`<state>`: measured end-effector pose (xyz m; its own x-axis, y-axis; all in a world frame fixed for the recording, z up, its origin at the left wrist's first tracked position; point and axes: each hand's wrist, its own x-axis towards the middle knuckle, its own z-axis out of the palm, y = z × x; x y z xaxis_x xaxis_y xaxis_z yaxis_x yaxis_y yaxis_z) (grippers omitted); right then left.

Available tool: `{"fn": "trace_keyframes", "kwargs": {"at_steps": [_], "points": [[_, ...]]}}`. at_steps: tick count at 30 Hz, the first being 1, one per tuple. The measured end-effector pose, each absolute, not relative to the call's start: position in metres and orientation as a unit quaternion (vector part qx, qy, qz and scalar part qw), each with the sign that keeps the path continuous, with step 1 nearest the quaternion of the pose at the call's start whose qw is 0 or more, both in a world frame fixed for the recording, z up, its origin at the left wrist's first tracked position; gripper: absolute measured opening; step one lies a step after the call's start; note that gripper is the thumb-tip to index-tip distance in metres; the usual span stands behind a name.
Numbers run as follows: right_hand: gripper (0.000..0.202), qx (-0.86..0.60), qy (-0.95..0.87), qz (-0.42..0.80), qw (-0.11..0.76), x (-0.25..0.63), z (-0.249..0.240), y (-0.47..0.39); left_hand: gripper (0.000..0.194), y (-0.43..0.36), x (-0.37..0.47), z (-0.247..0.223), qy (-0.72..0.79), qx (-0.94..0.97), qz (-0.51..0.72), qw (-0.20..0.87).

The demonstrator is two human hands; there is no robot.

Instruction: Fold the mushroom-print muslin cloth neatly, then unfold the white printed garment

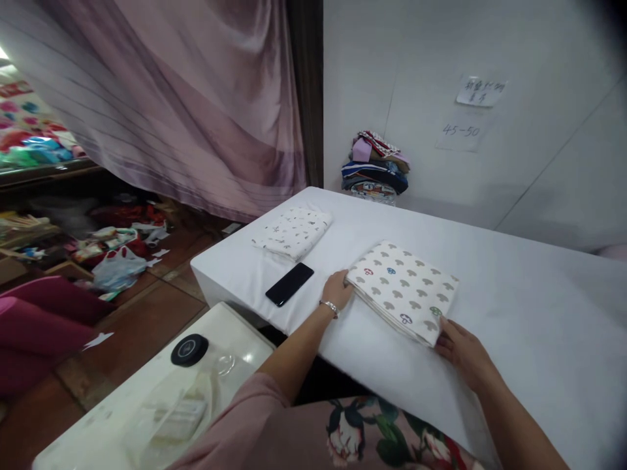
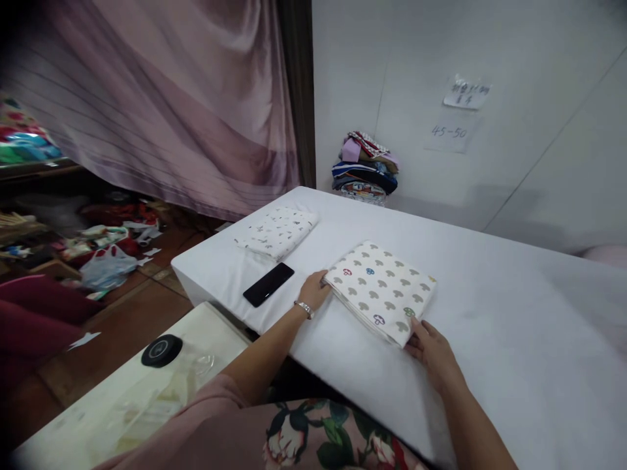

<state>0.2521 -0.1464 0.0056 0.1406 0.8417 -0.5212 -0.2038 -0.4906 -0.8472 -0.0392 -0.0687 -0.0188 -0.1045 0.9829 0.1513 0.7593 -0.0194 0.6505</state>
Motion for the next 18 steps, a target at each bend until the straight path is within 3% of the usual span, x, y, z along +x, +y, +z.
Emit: {"fn": "trace_keyframes", "kwargs": {"at_steps": [2, 11, 18], "points": [[0.045, -0.617, -0.268, 0.618, 0.406, 0.253, 0.009, -0.141, 0.043, -0.069, -0.041, -0.021, 0.672, 0.638, 0.323, 0.193], [0.039, -0.596, -0.205, 0.694, 0.347, 0.250, 0.019, -0.122, 0.044, -0.058, -0.047, -0.021, 0.658, 0.525, 0.424, 0.335], [0.033, -0.597, -0.232, 0.664, 0.386, 0.250, 0.006, -0.121, 0.040, -0.057, -0.049, -0.017, 0.653, 0.534, 0.412, 0.344]]}}
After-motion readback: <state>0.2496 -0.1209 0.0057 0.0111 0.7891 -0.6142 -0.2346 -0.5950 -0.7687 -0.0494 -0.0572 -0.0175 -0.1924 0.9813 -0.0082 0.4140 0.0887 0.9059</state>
